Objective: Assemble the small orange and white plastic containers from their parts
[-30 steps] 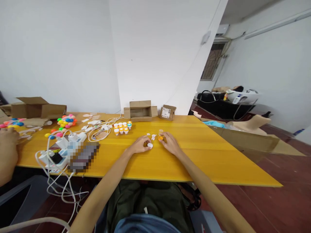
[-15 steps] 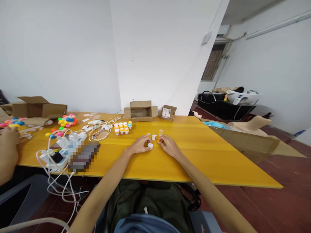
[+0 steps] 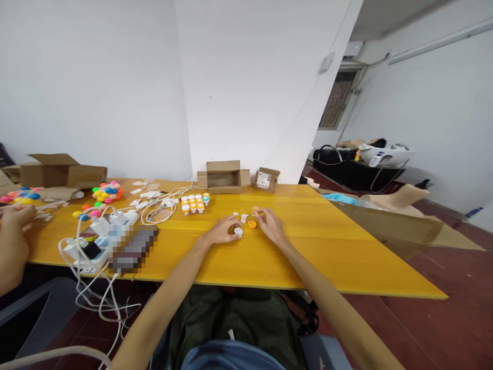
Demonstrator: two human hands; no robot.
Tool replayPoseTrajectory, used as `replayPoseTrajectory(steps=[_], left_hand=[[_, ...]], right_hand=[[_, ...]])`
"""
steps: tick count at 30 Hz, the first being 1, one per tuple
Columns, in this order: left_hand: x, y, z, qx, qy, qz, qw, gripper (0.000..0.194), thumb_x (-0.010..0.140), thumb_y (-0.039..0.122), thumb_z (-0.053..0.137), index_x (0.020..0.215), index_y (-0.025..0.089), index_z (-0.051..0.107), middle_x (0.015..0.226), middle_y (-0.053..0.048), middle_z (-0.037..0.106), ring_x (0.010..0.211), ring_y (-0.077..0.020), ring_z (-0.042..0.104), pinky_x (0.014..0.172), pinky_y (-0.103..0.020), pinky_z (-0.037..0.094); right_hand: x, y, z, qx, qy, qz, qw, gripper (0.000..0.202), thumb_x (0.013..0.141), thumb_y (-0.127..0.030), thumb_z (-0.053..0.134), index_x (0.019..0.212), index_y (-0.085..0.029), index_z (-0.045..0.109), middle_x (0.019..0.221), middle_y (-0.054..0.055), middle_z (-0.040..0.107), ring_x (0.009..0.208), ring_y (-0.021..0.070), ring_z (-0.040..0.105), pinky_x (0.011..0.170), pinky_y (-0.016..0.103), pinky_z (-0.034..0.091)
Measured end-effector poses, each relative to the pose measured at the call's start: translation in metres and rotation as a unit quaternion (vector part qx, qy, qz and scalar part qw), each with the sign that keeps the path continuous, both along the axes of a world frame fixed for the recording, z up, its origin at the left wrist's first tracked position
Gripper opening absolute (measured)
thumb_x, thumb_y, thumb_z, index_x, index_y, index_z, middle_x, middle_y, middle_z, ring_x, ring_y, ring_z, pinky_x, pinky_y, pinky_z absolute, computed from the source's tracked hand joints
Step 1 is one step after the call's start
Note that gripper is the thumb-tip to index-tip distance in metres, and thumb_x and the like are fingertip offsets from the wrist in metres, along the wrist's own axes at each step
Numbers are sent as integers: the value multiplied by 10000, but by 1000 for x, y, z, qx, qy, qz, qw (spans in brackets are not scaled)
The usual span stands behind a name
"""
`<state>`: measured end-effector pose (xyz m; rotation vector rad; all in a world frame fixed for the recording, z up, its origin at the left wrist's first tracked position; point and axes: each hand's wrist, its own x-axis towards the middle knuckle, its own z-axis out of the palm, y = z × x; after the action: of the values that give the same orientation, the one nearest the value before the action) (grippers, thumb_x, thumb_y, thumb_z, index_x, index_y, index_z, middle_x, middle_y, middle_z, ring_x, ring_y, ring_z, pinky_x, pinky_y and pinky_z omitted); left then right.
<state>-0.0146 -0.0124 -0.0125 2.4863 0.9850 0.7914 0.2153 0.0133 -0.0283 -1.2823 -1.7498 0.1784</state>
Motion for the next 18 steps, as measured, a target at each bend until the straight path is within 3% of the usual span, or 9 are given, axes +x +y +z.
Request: replayPoseTrajectory(steps=[7, 18], left_hand=[[0, 0, -2, 5, 10, 10, 1000, 169, 836, 277, 677, 995, 222, 668, 1054, -51, 650, 1023, -227, 617, 985, -370, 462], [-2, 0, -1, -8, -4, 10, 1000, 242, 810, 314, 702, 1031, 239, 635, 1055, -45, 660, 1037, -239, 608, 1001, -383, 456]], right_hand=[[-10, 3, 1, 17, 34, -17, 999, 138, 882, -319, 500, 850, -245, 613, 977, 47, 668, 771, 196, 642, 746, 334, 528], [-10, -22, 4, 10, -62, 111, 992, 151, 915, -269, 497, 828, -255, 619, 923, 48, 658, 862, 215, 629, 815, 341, 516]])
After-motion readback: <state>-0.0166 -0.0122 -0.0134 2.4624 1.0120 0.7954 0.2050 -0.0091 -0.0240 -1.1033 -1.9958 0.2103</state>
